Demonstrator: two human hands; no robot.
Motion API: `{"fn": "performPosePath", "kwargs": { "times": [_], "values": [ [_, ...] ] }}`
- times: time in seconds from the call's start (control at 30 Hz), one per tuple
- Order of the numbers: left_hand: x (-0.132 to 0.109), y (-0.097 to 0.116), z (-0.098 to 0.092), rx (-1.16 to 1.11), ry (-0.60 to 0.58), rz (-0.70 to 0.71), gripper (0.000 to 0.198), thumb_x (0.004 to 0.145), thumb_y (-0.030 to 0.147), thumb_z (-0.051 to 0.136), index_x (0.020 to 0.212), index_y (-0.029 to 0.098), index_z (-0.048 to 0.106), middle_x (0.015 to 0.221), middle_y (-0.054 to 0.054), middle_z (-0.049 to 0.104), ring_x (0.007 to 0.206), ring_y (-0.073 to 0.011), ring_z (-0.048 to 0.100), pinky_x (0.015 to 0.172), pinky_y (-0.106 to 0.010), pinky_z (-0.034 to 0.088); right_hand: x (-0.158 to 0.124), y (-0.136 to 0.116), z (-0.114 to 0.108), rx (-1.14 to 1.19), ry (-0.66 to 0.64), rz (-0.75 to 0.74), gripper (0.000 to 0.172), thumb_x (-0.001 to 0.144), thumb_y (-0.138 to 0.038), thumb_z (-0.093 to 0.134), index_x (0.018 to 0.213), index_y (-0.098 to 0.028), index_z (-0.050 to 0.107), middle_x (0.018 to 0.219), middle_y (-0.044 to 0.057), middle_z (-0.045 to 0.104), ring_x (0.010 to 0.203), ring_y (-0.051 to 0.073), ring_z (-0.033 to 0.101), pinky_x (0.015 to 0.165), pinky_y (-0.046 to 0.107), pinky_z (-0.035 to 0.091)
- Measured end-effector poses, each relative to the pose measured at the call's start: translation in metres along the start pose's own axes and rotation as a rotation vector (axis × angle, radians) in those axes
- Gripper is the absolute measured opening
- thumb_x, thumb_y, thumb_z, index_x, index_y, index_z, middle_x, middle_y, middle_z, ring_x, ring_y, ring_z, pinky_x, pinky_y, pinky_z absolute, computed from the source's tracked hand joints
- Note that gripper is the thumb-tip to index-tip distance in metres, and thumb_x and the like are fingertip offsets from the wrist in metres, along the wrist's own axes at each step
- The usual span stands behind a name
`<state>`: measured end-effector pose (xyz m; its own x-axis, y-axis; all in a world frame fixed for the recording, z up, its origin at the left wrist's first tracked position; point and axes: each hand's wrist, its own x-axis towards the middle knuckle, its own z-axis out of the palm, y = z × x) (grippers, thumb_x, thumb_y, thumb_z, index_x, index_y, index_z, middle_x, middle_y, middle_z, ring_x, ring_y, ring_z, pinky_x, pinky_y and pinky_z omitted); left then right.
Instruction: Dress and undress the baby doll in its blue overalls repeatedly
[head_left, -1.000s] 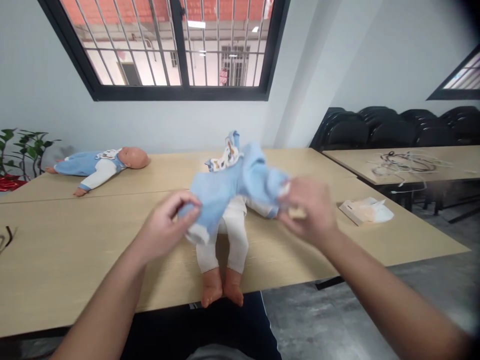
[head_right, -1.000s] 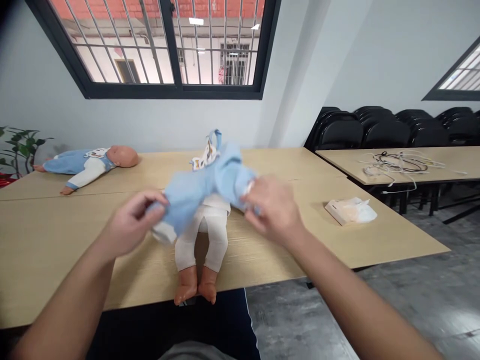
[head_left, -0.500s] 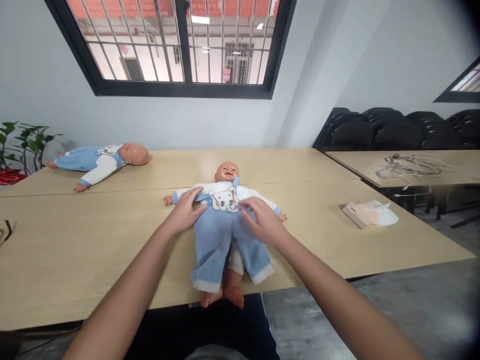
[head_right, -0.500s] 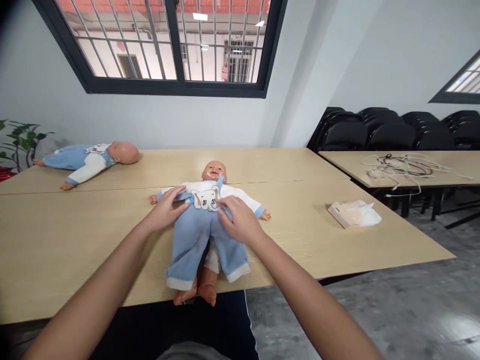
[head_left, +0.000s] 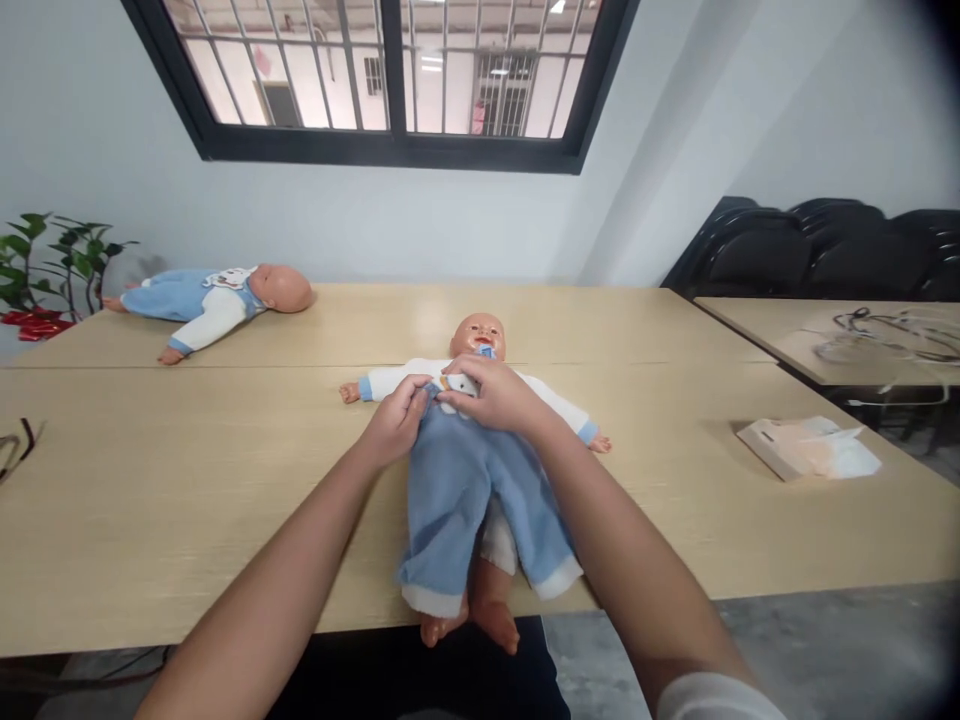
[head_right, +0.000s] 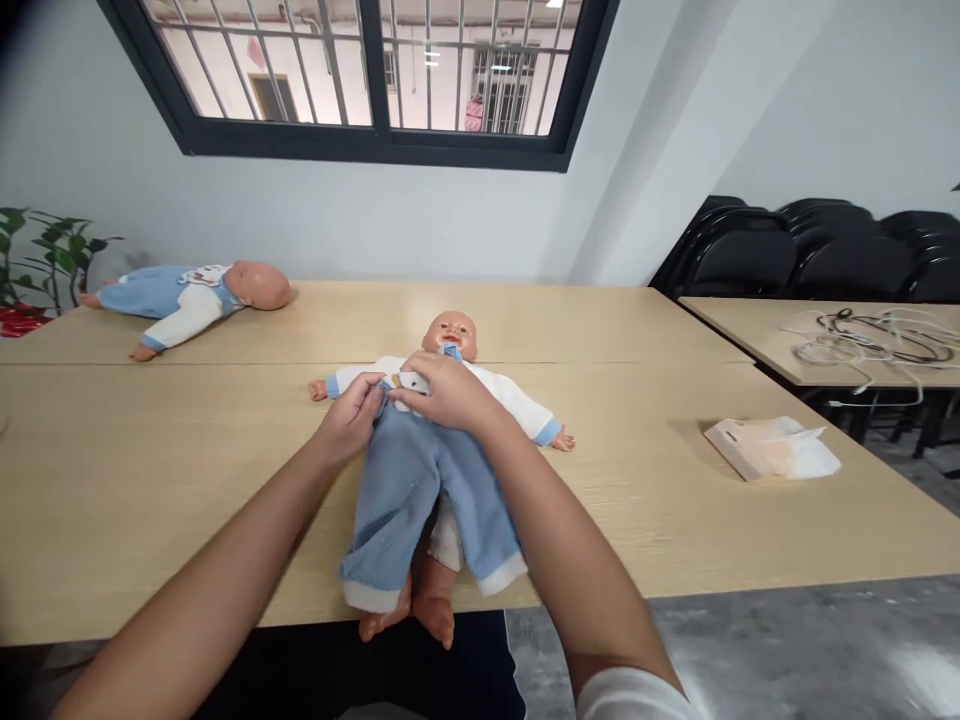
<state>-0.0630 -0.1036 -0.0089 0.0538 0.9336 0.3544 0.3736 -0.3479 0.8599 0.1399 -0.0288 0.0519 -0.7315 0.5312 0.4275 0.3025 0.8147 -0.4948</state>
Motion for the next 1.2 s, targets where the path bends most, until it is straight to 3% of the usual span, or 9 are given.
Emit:
{"fn": "performPosePath", "kwargs": {
  "times": [0.1,0.2,0.33,0.43,0.73,0.87,1.0,1.07,1.2],
  "values": [
    [-0.001,0.01,-0.003,0.064,-0.183,0.015,0.053,0.092,0.056,0.063,0.129,0.02,0.054,0.126,-0.008,0.066,0.114,-0.0237,0.061,0.099,-0.034,0.047,-0.006,-0.002,0.001,0.082,0.039,0.141,0.029,0.094,-0.048,0.064,0.091,-0.02,0.06,0.086,0.003,0.065,0.08,0.019,0.056,0.073,0.028,0.039],
    [0.0,0.013,-0.006,0.168,-0.313,-0.046,0.059,0.08,0.058,0.076,0.122,0.021,0.058,0.114,-0.004,0.069,0.101,-0.0247,0.062,0.088,-0.033,0.049,-0.016,-0.001,0.002,0.218,-0.006,0.246,0.031,0.093,-0.05,0.064,0.09,-0.02,0.058,0.081,-0.001,0.061,0.074,0.016,0.054,0.068,0.026,0.039],
    [0.0,0.007,-0.004,0.212,-0.366,-0.032,0.039,0.091,0.058,0.062,0.099,0.02,0.062,0.093,-0.002,0.068,0.088,-0.0223,0.059,0.079,-0.032,0.046,-0.025,-0.002,-0.003,0.283,-0.247,0.298,0.032,0.091,-0.051,0.067,0.095,-0.019,0.062,0.085,0.0,0.063,0.074,0.016,0.055,0.068,0.027,0.041],
    [-0.002,0.006,-0.002,0.182,-0.318,-0.02,0.038,0.095,0.058,0.056,0.092,0.02,0.061,0.087,-0.001,0.067,0.084,-0.0207,0.057,0.077,-0.03,0.045,-0.026,-0.005,-0.009,0.237,-0.397,0.302,0.034,0.086,-0.052,0.073,0.093,-0.019,0.065,0.085,-0.001,0.064,0.073,0.015,0.053,0.065,0.027,0.039],
    [-0.006,0.018,-0.002,-0.069,-0.204,-0.078,0.047,0.096,0.059,0.056,0.121,0.02,0.063,0.117,-0.006,0.071,0.109,-0.025,0.063,0.098,-0.034,0.048,-0.029,-0.005,-0.013,0.534,-0.464,0.34,0.033,0.082,-0.047,0.076,0.087,-0.021,0.058,0.071,-0.006,0.049,0.06,0.01,0.04,0.055,0.025,0.033],
    [-0.007,0.02,-0.007,-0.202,-0.321,-0.145,0.054,0.094,0.062,0.059,0.129,0.021,0.061,0.125,-0.009,0.069,0.113,-0.0267,0.065,0.095,-0.035,0.051,-0.031,-0.002,-0.014,0.614,-0.494,0.33,0.031,0.08,-0.041,0.078,0.096,-0.019,0.064,0.084,-0.001,0.062,0.071,0.013,0.052,0.062,0.025,0.042],
    [-0.01,0.023,-0.013,-0.139,-0.484,-0.161,0.078,0.069,0.051,0.089,0.136,0.023,0.061,0.132,-0.009,0.069,0.118,-0.0319,0.065,0.094,-0.038,0.054,-0.029,-0.005,-0.015,0.538,-0.477,0.283,0.026,0.084,-0.036,0.073,0.104,-0.019,0.07,0.095,0.001,0.07,0.082,0.015,0.06,0.073,0.027,0.047],
    [-0.011,0.025,-0.014,-0.02,-0.552,-0.217,0.064,0.067,0.05,0.09,0.122,0.022,0.072,0.115,-0.007,0.076,0.103,-0.0312,0.07,0.084,-0.037,0.055,-0.029,-0.009,-0.016,0.533,-0.466,0.274,0.024,0.087,-0.034,0.071,0.107,-0.02,0.072,0.101,0.002,0.072,0.086,0.016,0.062,0.077,0.027,0.048],
    [-0.012,0.026,-0.016,0.021,-0.566,-0.22,0.038,0.085,0.056,0.073,0.098,0.021,0.079,0.093,-0.004,0.077,0.084,-0.0257,0.068,0.076,-0.035,0.054,-0.03,-0.017,-0.017,0.551,-0.56,0.286,0.024,0.087,-0.037,0.073,0.103,-0.019,0.072,0.099,0.002,0.073,0.084,0.017,0.063,0.072,0.027,0.049]
  ]
}}
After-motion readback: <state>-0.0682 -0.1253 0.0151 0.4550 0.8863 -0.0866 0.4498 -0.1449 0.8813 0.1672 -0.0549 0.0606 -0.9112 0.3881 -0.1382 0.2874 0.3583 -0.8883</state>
